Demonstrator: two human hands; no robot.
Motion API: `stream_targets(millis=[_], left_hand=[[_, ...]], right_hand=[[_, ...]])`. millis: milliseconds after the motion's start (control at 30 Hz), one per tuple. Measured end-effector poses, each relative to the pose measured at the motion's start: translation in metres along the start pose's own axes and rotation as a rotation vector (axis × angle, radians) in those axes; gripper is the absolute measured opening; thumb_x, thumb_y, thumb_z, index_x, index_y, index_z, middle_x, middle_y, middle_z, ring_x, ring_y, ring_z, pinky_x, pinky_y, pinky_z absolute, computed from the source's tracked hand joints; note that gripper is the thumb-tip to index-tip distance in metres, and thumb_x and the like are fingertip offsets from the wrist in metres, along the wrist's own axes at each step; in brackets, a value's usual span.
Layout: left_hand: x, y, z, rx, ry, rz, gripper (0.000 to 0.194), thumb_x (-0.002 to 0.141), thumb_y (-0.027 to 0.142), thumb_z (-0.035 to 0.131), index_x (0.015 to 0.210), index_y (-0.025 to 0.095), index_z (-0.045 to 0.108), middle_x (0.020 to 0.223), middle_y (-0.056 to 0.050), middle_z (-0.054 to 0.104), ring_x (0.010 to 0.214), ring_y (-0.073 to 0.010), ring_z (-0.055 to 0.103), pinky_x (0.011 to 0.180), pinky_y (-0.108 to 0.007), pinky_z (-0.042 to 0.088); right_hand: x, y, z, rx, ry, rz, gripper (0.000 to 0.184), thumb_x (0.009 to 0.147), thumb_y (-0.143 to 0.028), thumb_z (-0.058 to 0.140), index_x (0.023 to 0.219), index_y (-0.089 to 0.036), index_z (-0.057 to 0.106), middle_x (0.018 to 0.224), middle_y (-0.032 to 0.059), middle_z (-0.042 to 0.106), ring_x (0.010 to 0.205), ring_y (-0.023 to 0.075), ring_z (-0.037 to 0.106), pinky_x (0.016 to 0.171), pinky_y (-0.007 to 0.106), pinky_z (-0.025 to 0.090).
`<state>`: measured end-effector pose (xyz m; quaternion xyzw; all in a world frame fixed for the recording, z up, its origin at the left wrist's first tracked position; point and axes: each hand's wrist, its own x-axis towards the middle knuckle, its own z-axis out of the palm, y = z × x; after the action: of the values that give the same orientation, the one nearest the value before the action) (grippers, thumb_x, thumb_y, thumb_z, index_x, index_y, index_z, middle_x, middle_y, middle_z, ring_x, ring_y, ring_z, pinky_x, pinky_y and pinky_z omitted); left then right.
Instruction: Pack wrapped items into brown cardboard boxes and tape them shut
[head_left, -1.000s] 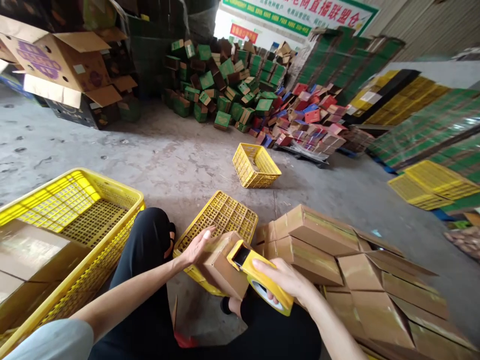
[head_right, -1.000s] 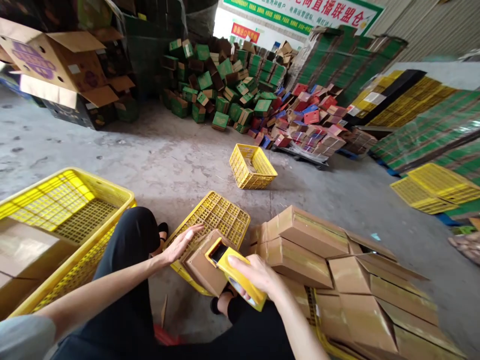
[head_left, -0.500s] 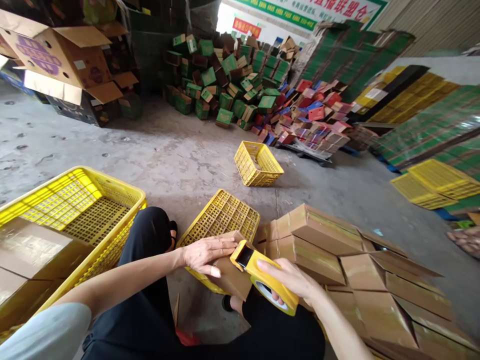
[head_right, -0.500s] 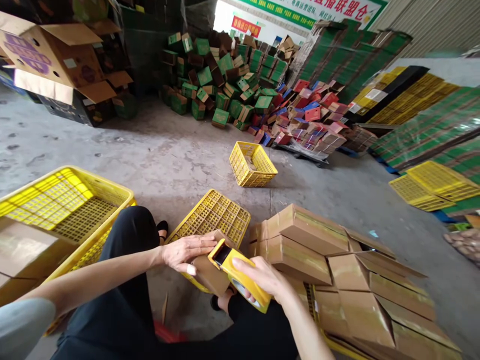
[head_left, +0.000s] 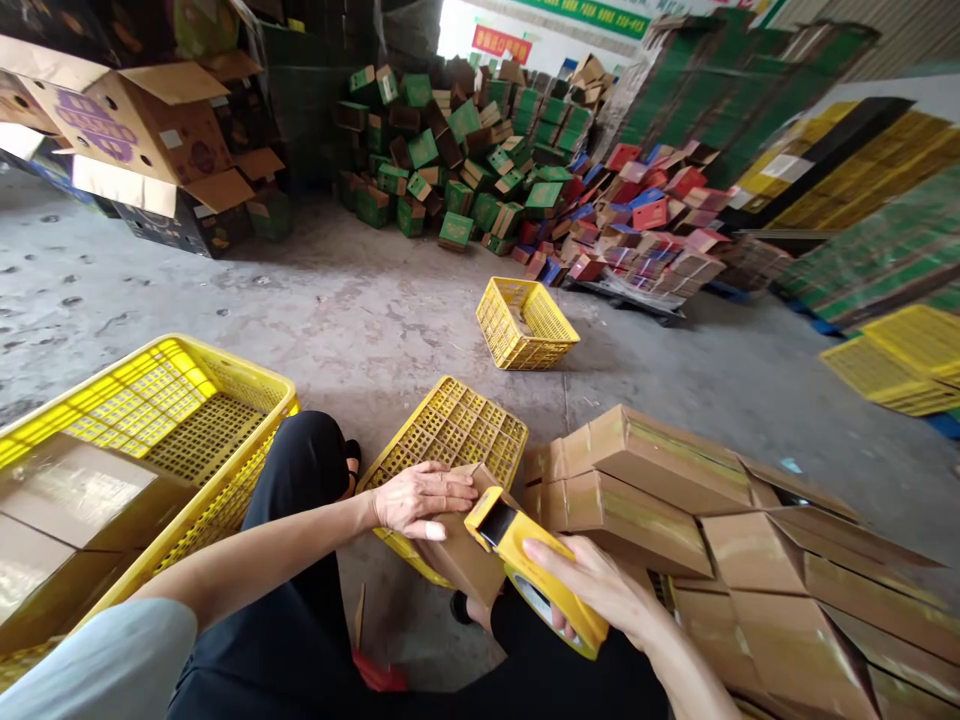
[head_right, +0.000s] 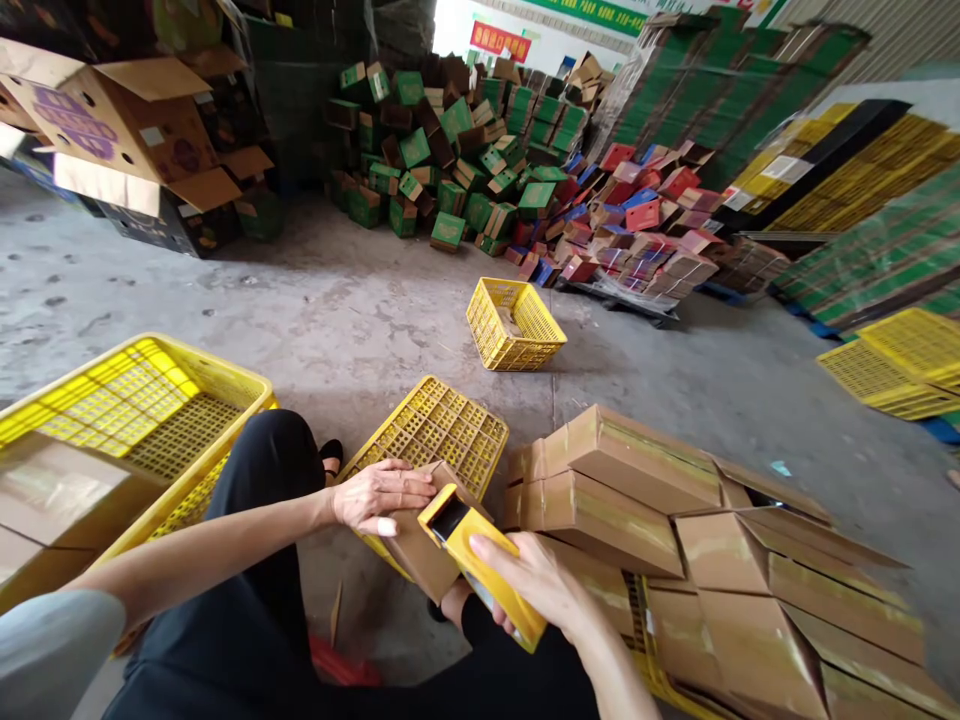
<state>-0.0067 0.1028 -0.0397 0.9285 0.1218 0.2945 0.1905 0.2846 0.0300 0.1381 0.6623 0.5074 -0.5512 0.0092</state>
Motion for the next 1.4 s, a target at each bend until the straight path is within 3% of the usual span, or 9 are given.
stream_targets(millis=[267,400,500,600,733,933,1067,1233,1400], left_hand=[[-0.010,-0.001,-0.013,0.047,0.029,-0.057,0.061,0.108,0.057,0.034,0.150,0.019,0.057,0.153,-0.014,0.057,0.149,-0.0262,0.047,0.127,-0.042,0.025],[-0.004,0.006,-0.026,0.059,0.026,-0.070,0.059,0.107,0.059,0.041,0.149,0.021,0.058,0.150,-0.013,0.060,0.148,-0.0275,0.048,0.129,-0.044,0.022],[0.006,0.018,-0.033,0.063,0.004,-0.034,0.071,0.104,0.064,0.044,0.155,0.015,0.049,0.154,-0.017,0.055,0.151,-0.0303,0.043,0.131,-0.047,0.018],[0.013,0.028,-0.032,0.039,-0.030,-0.020,0.089,0.101,0.071,0.044,0.164,0.010,0.032,0.164,-0.021,0.040,0.156,-0.0333,0.034,0.131,-0.047,0.018],[0.008,0.027,-0.025,-0.006,-0.049,-0.014,0.099,0.097,0.075,0.048,0.167,0.011,0.022,0.167,-0.021,0.033,0.156,-0.0346,0.033,0.131,-0.045,0.022],[-0.007,0.001,-0.019,0.046,-0.075,-0.015,0.092,0.098,0.074,0.049,0.165,0.014,0.032,0.163,-0.020,0.041,0.156,-0.0328,0.033,0.132,-0.047,0.014],[-0.009,-0.009,-0.017,0.063,-0.044,-0.056,0.086,0.099,0.072,0.050,0.163,0.017,0.037,0.161,-0.019,0.045,0.155,-0.0317,0.036,0.131,-0.049,0.013],[-0.004,-0.001,-0.019,0.035,-0.068,-0.078,0.082,0.099,0.073,0.048,0.161,0.020,0.041,0.162,-0.017,0.045,0.154,-0.0323,0.038,0.132,-0.050,0.009],[0.001,0.014,-0.034,0.052,-0.102,-0.077,0.084,0.096,0.077,0.047,0.161,0.023,0.043,0.164,-0.015,0.041,0.155,-0.0343,0.036,0.131,-0.054,0.004]], right_hand=[[0.007,0.007,0.013,0.091,0.060,0.023,0.062,0.078,-0.081,0.066,0.093,-0.021,0.057,0.058,-0.0005,0.068,0.053,0.0176,0.068,0.051,0.024,0.053],[0.018,0.006,0.015,0.069,0.050,0.010,0.067,0.073,-0.085,0.066,0.088,-0.021,0.057,0.052,0.0000,0.066,0.049,0.0185,0.066,0.047,0.024,0.051],[0.021,0.006,0.013,0.052,0.040,-0.002,0.067,0.074,-0.086,0.064,0.087,-0.021,0.057,0.051,-0.0001,0.066,0.048,0.0181,0.065,0.047,0.024,0.050],[0.016,0.009,0.013,0.061,0.073,0.011,0.063,0.078,-0.083,0.064,0.088,-0.021,0.057,0.052,-0.0005,0.067,0.048,0.0174,0.065,0.048,0.023,0.051],[0.011,0.012,0.019,0.079,0.097,-0.045,0.062,0.084,-0.081,0.060,0.092,-0.019,0.059,0.056,0.0007,0.070,0.050,0.0173,0.067,0.048,0.023,0.051],[0.009,0.012,0.020,0.076,0.067,-0.061,0.064,0.084,-0.082,0.059,0.096,-0.018,0.060,0.058,0.0023,0.071,0.050,0.0181,0.069,0.046,0.022,0.052],[-0.005,0.019,0.007,0.086,0.053,0.027,0.062,0.084,-0.080,0.061,0.095,-0.019,0.061,0.056,0.0022,0.070,0.050,0.0176,0.068,0.048,0.022,0.053],[-0.016,0.029,0.006,0.144,0.065,0.066,0.060,0.083,-0.079,0.063,0.093,-0.020,0.061,0.057,0.0010,0.069,0.053,0.0167,0.069,0.050,0.021,0.053],[-0.013,0.036,0.013,0.175,0.081,0.041,0.061,0.083,-0.080,0.062,0.095,-0.020,0.060,0.056,0.0010,0.070,0.052,0.0151,0.066,0.049,0.019,0.052]])
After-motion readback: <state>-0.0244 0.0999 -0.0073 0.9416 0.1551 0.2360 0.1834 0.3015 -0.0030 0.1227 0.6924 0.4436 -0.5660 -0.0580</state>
